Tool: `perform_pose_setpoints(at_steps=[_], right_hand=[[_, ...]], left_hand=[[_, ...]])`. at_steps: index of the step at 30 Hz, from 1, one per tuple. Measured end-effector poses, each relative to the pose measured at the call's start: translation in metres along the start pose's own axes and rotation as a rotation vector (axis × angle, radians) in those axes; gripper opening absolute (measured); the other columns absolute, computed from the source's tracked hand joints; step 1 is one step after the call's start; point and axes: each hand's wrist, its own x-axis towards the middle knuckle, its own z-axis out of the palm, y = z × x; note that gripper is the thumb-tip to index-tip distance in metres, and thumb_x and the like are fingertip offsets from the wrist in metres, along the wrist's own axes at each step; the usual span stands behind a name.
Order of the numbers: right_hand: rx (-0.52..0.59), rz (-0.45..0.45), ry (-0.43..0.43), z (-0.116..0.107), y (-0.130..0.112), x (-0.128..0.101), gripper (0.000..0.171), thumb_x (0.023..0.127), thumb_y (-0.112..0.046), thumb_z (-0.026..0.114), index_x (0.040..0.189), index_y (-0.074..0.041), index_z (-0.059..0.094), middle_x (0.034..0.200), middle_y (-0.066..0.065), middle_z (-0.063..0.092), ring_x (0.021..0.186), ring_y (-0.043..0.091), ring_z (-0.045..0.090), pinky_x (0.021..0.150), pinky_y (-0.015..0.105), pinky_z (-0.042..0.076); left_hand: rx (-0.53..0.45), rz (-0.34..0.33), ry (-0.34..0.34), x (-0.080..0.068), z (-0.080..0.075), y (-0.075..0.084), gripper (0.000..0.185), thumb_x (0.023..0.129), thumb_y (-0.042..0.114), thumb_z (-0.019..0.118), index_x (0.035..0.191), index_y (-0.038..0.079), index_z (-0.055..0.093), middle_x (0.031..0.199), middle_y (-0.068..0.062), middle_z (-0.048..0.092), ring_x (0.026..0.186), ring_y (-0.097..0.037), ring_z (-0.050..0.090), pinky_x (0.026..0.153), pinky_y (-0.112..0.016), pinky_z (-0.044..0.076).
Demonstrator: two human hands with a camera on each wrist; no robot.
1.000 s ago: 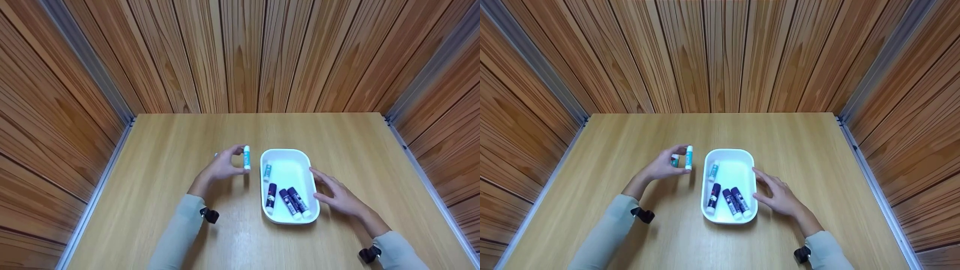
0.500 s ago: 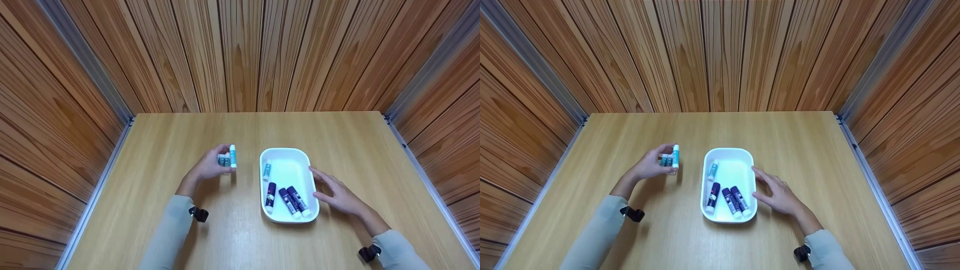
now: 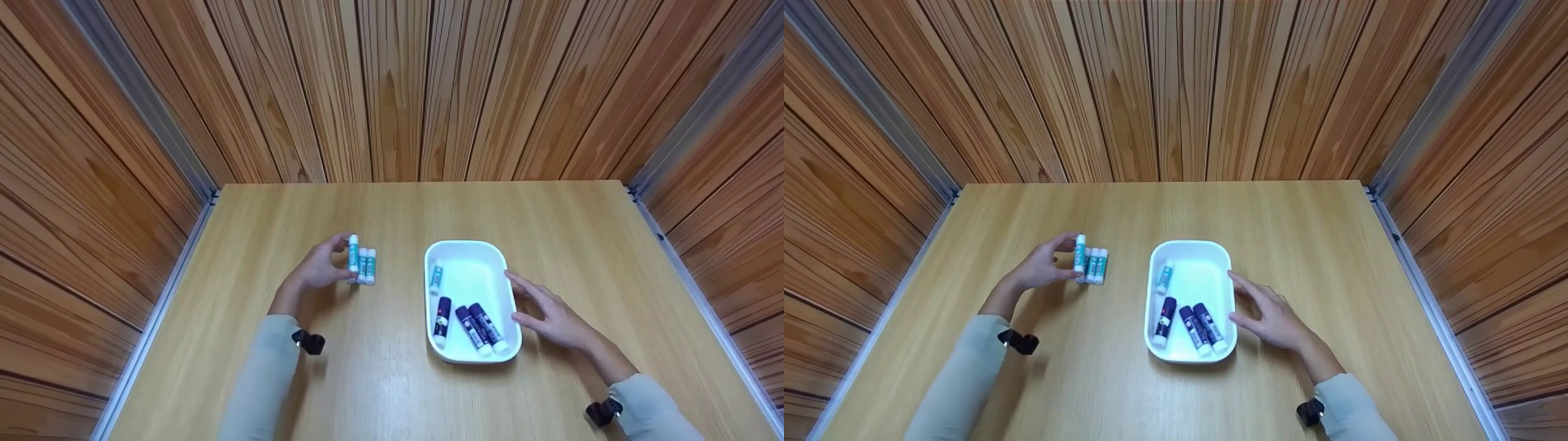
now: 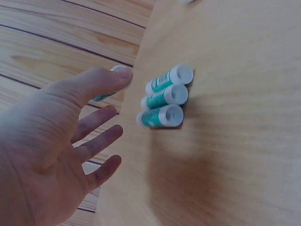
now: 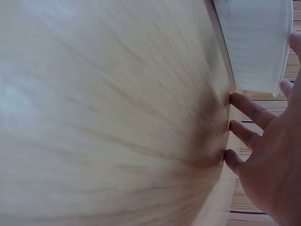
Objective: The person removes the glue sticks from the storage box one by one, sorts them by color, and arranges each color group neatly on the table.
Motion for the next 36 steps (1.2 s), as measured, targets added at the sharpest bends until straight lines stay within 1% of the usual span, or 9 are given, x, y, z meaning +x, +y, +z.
perform_pose_setpoints(at_steps=[8, 13, 18, 23, 25, 28, 31, 36], right_hand=[[0.004, 0.004, -0.002, 0.0, 0.002, 0.001, 0.082, 0.109, -0.036, 0.073, 0.18, -0.03, 0.03, 0.172, 0.018, 0.056, 0.159, 0.051, 0.05, 0.127, 0.086, 0.028], [0.003, 0.013, -0.004, 0.0, 0.001, 0.0, 0.082, 0.11, -0.037, 0.073, 0.18, -0.031, 0.03, 0.172, 0.019, 0.055, 0.159, 0.051, 0.05, 0.127, 0.087, 0.027], [-0.006, -0.001, 0.003, 0.0, 0.002, 0.0, 0.082, 0.11, -0.035, 0.073, 0.18, -0.031, 0.03, 0.169, 0.02, 0.059, 0.157, 0.05, 0.053, 0.127, 0.086, 0.029], [-0.007, -0.013, 0.006, 0.0, 0.003, 0.001, 0.082, 0.109, -0.034, 0.074, 0.179, -0.031, 0.031, 0.168, 0.019, 0.06, 0.156, 0.049, 0.054, 0.126, 0.086, 0.031], [-0.004, -0.016, 0.005, 0.0, 0.004, 0.001, 0.082, 0.109, -0.034, 0.074, 0.179, -0.031, 0.031, 0.169, 0.018, 0.059, 0.157, 0.049, 0.053, 0.127, 0.086, 0.03], [-0.007, -0.017, 0.003, 0.0, 0.004, 0.001, 0.083, 0.11, -0.035, 0.074, 0.18, -0.031, 0.03, 0.171, 0.018, 0.058, 0.157, 0.049, 0.053, 0.126, 0.086, 0.031], [-0.01, -0.012, 0.0, -0.001, 0.003, 0.0, 0.083, 0.11, -0.036, 0.073, 0.18, -0.031, 0.03, 0.171, 0.018, 0.057, 0.158, 0.05, 0.052, 0.126, 0.086, 0.031], [-0.013, -0.007, 0.0, 0.0, 0.003, 0.0, 0.083, 0.11, -0.035, 0.074, 0.18, -0.031, 0.03, 0.17, 0.018, 0.058, 0.157, 0.049, 0.053, 0.126, 0.086, 0.03]], left_hand=[[0.017, -0.016, -0.018, 0.004, -0.009, -0.013, 0.088, 0.101, 0.008, 0.082, 0.176, 0.017, 0.036, 0.176, -0.015, 0.047, 0.169, -0.042, 0.038, 0.139, -0.066, 0.033], [0.025, -0.052, -0.023, 0.01, -0.012, -0.02, 0.088, 0.101, 0.005, 0.082, 0.175, 0.017, 0.037, 0.177, -0.015, 0.046, 0.169, -0.042, 0.037, 0.142, -0.065, 0.028], [0.039, -0.084, -0.019, 0.013, -0.011, -0.026, 0.088, 0.099, 0.003, 0.084, 0.174, 0.018, 0.04, 0.175, -0.014, 0.048, 0.166, -0.038, 0.04, 0.144, -0.061, 0.023], [0.067, -0.08, -0.009, 0.016, -0.008, -0.029, 0.088, 0.099, 0.002, 0.084, 0.174, 0.015, 0.039, 0.177, -0.014, 0.047, 0.167, -0.037, 0.04, 0.145, -0.059, 0.023], [0.091, -0.076, -0.011, 0.017, -0.007, -0.029, 0.088, 0.1, 0.002, 0.083, 0.174, 0.014, 0.039, 0.179, -0.014, 0.044, 0.169, -0.038, 0.037, 0.145, -0.059, 0.023], [0.122, -0.088, -0.017, 0.017, -0.005, -0.029, 0.088, 0.099, 0.003, 0.084, 0.174, 0.014, 0.039, 0.181, -0.014, 0.041, 0.171, -0.038, 0.034, 0.145, -0.059, 0.024], [0.155, -0.097, -0.03, 0.017, -0.005, -0.029, 0.088, 0.098, 0.004, 0.085, 0.174, 0.015, 0.041, 0.181, -0.014, 0.039, 0.169, -0.039, 0.035, 0.144, -0.06, 0.025], [0.202, -0.11, -0.034, 0.017, -0.004, -0.029, 0.088, 0.097, 0.009, 0.088, 0.173, 0.02, 0.044, 0.18, -0.014, 0.037, 0.164, -0.04, 0.037, 0.141, -0.064, 0.03]])
